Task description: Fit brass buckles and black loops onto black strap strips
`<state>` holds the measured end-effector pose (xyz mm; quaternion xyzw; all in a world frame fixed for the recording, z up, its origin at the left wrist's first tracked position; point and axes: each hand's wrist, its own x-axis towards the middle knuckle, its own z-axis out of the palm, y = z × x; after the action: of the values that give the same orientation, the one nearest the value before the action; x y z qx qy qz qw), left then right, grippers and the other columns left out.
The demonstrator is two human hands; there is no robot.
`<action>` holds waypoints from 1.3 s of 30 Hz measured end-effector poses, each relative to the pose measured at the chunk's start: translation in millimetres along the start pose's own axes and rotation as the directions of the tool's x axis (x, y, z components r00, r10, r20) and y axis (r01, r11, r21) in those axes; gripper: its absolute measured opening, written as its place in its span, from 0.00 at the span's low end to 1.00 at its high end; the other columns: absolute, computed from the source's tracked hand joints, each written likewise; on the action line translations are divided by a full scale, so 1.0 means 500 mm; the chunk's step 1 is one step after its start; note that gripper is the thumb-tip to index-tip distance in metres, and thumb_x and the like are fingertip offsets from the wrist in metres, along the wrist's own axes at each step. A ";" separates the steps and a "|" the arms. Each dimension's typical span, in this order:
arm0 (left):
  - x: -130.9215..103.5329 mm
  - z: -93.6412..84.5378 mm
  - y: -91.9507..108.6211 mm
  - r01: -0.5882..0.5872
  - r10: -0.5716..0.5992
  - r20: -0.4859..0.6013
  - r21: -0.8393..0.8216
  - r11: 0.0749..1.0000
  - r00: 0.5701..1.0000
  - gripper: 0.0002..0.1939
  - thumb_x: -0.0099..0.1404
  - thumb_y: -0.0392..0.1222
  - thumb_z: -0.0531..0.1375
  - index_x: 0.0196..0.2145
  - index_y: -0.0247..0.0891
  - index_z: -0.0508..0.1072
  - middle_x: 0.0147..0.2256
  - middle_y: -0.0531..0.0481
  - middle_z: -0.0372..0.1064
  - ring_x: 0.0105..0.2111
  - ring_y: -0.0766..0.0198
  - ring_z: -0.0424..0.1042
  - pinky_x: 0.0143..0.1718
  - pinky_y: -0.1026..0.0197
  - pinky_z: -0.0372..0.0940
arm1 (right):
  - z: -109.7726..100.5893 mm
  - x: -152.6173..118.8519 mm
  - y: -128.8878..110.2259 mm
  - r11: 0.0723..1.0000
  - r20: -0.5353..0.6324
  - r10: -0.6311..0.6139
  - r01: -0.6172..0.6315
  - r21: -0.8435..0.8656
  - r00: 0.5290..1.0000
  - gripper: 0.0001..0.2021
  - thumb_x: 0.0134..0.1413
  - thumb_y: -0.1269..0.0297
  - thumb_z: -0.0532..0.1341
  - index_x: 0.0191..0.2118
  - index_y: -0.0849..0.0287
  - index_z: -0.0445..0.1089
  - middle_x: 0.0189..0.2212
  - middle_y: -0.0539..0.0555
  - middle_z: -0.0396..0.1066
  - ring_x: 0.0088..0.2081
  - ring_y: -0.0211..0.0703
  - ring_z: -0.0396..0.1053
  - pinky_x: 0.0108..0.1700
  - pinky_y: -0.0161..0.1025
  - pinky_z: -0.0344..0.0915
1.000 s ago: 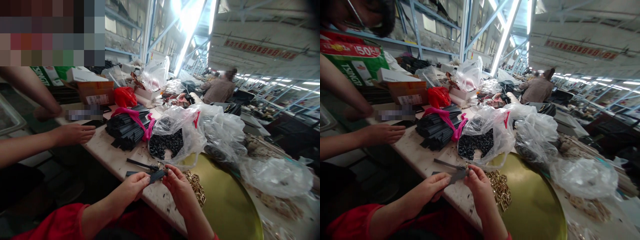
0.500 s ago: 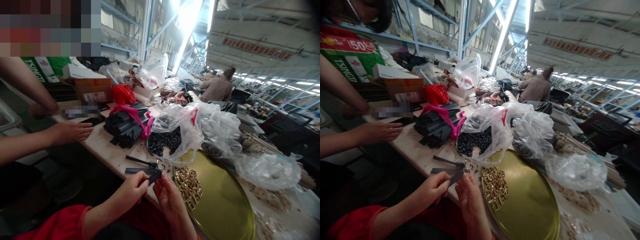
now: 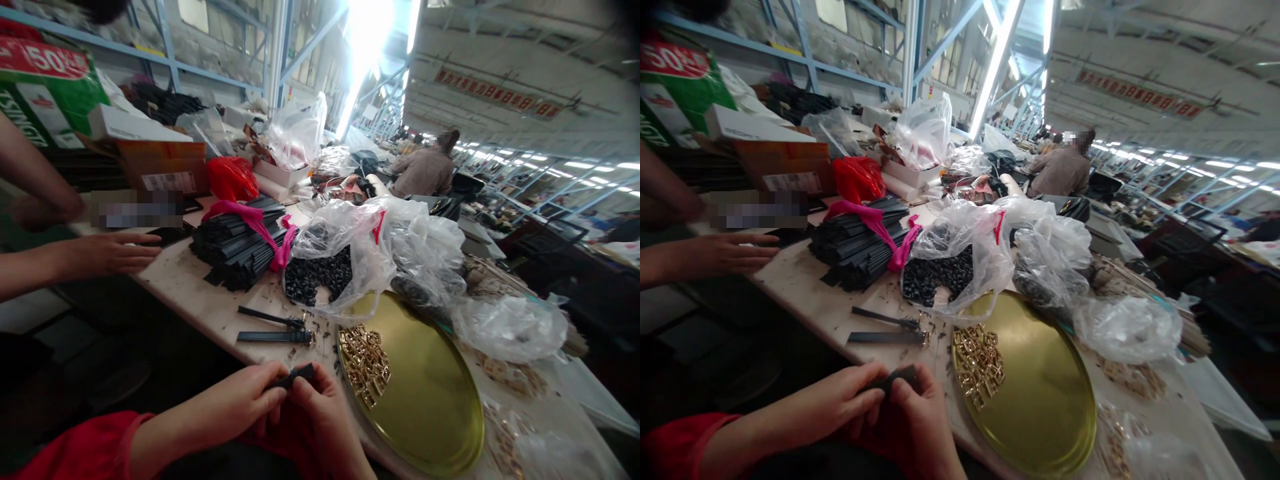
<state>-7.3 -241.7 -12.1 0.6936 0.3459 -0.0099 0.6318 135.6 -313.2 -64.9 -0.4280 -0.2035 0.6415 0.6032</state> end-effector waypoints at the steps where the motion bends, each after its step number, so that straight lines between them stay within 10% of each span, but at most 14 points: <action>1: -0.004 0.002 -0.002 0.018 -0.015 0.061 -0.056 0.998 0.998 0.14 0.63 0.46 0.46 0.43 0.37 0.61 0.24 0.56 0.63 0.18 0.69 0.61 0.19 0.68 0.55 | 0.004 -0.003 0.009 0.998 -0.002 0.009 -0.009 0.060 1.000 0.10 0.41 0.63 0.67 0.31 0.57 0.67 0.25 0.46 0.70 0.28 0.36 0.66 0.34 0.34 0.61; 4: -0.009 0.008 -0.011 0.004 0.002 0.049 -0.122 0.993 0.999 0.20 0.64 0.50 0.48 0.51 0.38 0.58 0.25 0.55 0.64 0.21 0.68 0.62 0.21 0.68 0.56 | 0.015 -0.009 0.037 0.999 0.009 0.020 -0.021 0.041 1.000 0.12 0.42 0.59 0.66 0.34 0.57 0.66 0.26 0.48 0.71 0.29 0.39 0.68 0.35 0.37 0.62; 7: 0.000 0.008 -0.028 -0.106 0.095 -0.073 -0.168 0.980 0.993 0.20 0.62 0.53 0.50 0.45 0.38 0.65 0.32 0.52 0.67 0.30 0.65 0.65 0.30 0.67 0.59 | 0.003 -0.015 0.027 0.941 0.064 -0.045 0.064 -0.333 0.997 0.13 0.47 0.57 0.62 0.37 0.58 0.68 0.30 0.51 0.71 0.32 0.43 0.68 0.35 0.39 0.62; 12: 0.027 0.011 -0.067 -0.078 0.037 -0.121 -0.354 0.932 0.992 0.23 0.58 0.62 0.51 0.33 0.36 0.63 0.20 0.60 0.54 0.17 0.73 0.51 0.16 0.70 0.46 | -0.087 -0.002 -0.118 0.168 0.013 -0.385 0.084 -0.982 0.923 0.08 0.54 0.64 0.54 0.32 0.60 0.68 0.31 0.54 0.69 0.34 0.44 0.66 0.37 0.38 0.59; 16: 0.039 0.028 -0.055 -0.016 -0.012 -0.059 -0.447 0.894 0.998 0.26 0.51 0.67 0.53 0.28 0.39 0.56 0.16 0.64 0.44 0.14 0.75 0.43 0.12 0.70 0.38 | -0.126 0.048 -0.198 -0.330 0.023 -0.374 -0.110 -0.938 0.927 0.09 0.55 0.67 0.52 0.36 0.60 0.68 0.36 0.56 0.69 0.35 0.43 0.68 0.36 0.36 0.59; 19: 0.038 0.036 -0.028 -0.007 -0.018 -0.054 -0.432 0.902 0.998 0.26 0.50 0.66 0.53 0.27 0.40 0.54 0.15 0.65 0.44 0.14 0.76 0.44 0.12 0.71 0.38 | -0.118 0.088 -0.195 -0.492 0.036 -0.304 -0.125 -0.861 0.952 0.07 0.52 0.67 0.56 0.35 0.60 0.70 0.36 0.57 0.70 0.36 0.45 0.69 0.36 0.36 0.60; 33: 0.029 0.024 -0.019 -0.092 0.058 -0.177 -0.190 0.978 0.983 0.19 0.59 0.58 0.47 0.29 0.37 0.59 0.18 0.60 0.55 0.14 0.73 0.51 0.14 0.70 0.46 | -0.080 0.095 -0.188 -0.385 0.101 -0.349 -0.044 -0.922 0.932 0.12 0.57 0.71 0.49 0.34 0.65 0.70 0.32 0.62 0.73 0.35 0.46 0.70 0.36 0.38 0.62; 39: 0.034 -0.017 0.015 -0.297 0.279 -0.366 0.007 0.955 0.888 0.16 0.63 0.52 0.49 0.33 0.35 0.65 0.24 0.56 0.60 0.23 0.69 0.59 0.23 0.69 0.55 | -0.010 0.032 -0.142 0.477 0.262 -0.113 0.284 -0.832 0.958 0.11 0.57 0.61 0.52 0.38 0.60 0.69 0.25 0.51 0.70 0.27 0.38 0.67 0.30 0.32 0.63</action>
<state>6.1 -225.9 -11.5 0.7113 0.3497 0.2206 0.5684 183.8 -285.8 -17.4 -0.5877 -0.5948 0.4139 0.3599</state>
